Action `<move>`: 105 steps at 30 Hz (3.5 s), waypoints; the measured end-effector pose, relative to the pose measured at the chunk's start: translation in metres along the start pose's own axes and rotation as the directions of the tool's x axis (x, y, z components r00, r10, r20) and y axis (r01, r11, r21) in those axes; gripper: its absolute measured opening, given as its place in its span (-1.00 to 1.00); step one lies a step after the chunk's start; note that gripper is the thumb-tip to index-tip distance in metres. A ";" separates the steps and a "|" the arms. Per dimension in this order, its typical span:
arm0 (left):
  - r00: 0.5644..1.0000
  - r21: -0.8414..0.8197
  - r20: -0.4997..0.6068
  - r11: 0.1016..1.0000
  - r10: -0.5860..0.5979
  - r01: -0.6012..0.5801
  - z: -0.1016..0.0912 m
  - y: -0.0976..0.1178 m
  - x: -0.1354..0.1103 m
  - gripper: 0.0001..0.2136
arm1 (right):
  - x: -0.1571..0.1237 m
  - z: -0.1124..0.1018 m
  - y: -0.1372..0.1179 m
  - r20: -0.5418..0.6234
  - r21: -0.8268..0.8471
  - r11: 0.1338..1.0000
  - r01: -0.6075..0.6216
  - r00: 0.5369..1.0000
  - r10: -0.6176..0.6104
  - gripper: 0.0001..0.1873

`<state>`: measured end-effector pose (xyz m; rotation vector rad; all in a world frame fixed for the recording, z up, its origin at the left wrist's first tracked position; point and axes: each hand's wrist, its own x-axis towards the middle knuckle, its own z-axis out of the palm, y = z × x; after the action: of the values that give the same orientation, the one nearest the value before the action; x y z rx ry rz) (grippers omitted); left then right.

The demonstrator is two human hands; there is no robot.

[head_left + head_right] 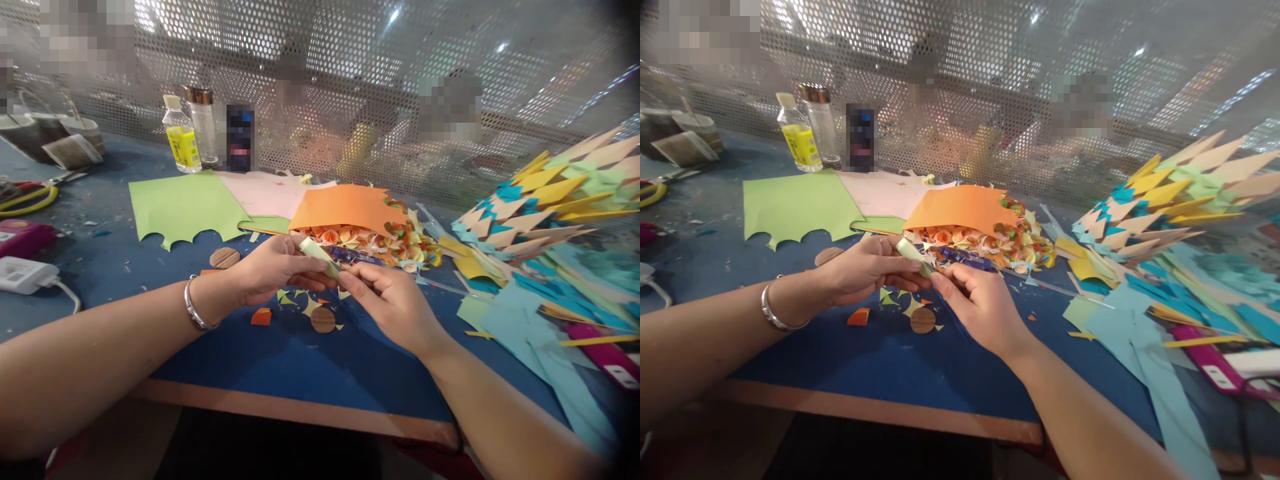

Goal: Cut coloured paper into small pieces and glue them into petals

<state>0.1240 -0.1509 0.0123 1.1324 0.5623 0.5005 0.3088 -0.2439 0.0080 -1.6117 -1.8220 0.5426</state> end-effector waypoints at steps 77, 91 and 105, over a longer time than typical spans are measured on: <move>0.996 0.033 0.081 0.999 -0.036 0.034 -0.006 -0.002 0.002 -0.94 | -0.002 -0.002 0.003 0.019 -0.039 0.999 0.032 0.999 -0.031 -0.53; 0.996 0.055 0.060 0.996 -0.074 0.070 -0.004 0.002 -0.001 -0.90 | -0.001 -0.002 0.002 0.011 -0.064 0.997 0.051 0.999 -0.051 -0.54; 0.989 0.032 0.084 0.992 -0.123 0.121 -0.003 0.002 0.000 -0.87 | -0.001 -0.002 0.002 0.034 -0.057 0.997 0.047 0.998 -0.045 -0.56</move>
<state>0.1219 -0.1480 0.0132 1.1317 0.5614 0.3379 0.3115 -0.2451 0.0084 -1.6032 -1.9101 0.5029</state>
